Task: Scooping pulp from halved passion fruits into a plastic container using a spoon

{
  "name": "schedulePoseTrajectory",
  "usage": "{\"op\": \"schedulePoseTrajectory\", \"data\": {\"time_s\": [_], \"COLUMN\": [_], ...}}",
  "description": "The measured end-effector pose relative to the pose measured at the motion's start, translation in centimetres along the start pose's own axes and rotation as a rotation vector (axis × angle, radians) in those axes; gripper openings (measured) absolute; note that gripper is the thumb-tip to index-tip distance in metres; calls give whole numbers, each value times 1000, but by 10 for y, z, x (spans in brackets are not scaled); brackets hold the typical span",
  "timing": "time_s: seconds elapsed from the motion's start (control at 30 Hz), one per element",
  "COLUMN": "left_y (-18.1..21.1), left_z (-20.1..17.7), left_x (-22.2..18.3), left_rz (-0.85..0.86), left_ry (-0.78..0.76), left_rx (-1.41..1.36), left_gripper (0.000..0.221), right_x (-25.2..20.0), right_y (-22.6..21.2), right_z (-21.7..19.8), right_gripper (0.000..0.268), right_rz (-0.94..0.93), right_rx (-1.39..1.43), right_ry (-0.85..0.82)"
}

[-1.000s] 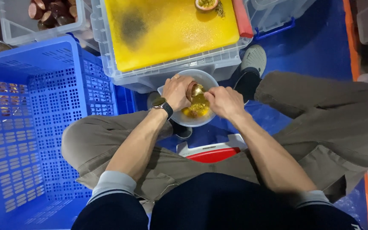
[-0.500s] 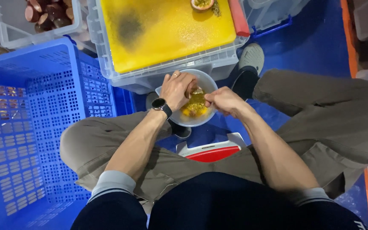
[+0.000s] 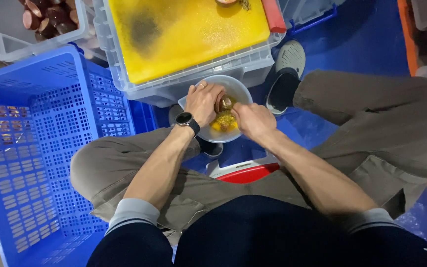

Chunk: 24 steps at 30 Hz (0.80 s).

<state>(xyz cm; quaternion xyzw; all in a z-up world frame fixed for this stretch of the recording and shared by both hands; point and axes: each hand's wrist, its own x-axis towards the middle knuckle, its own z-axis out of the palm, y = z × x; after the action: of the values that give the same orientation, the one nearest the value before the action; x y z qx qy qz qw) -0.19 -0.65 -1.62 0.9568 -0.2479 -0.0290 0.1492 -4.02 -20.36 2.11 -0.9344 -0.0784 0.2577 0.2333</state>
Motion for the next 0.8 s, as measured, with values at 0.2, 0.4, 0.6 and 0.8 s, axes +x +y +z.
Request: {"op": "schedulePoseTrajectory", "data": {"time_s": [0.2,0.4,0.6,0.8], "left_y": [-27,-36,-17,-10], "left_z": [36,44,2,-20], "left_x": [0,1,1,10], "left_rz": [-85,-211,-247,-191], "left_ry": [-130,-250,-407,-348], "left_rx": [-59,7,-34,-9], "left_gripper": [50,70,66,46], "right_x": [2,-1,-1,-5], "right_y": [14,24,23,9], "right_z": [24,37,28,0], "right_gripper": [21,17,17,32], "right_rz": [-162,-305,-219,-53], "right_rx": [-335,-424,-419,162], "right_ry": [68,251,317,13]}}
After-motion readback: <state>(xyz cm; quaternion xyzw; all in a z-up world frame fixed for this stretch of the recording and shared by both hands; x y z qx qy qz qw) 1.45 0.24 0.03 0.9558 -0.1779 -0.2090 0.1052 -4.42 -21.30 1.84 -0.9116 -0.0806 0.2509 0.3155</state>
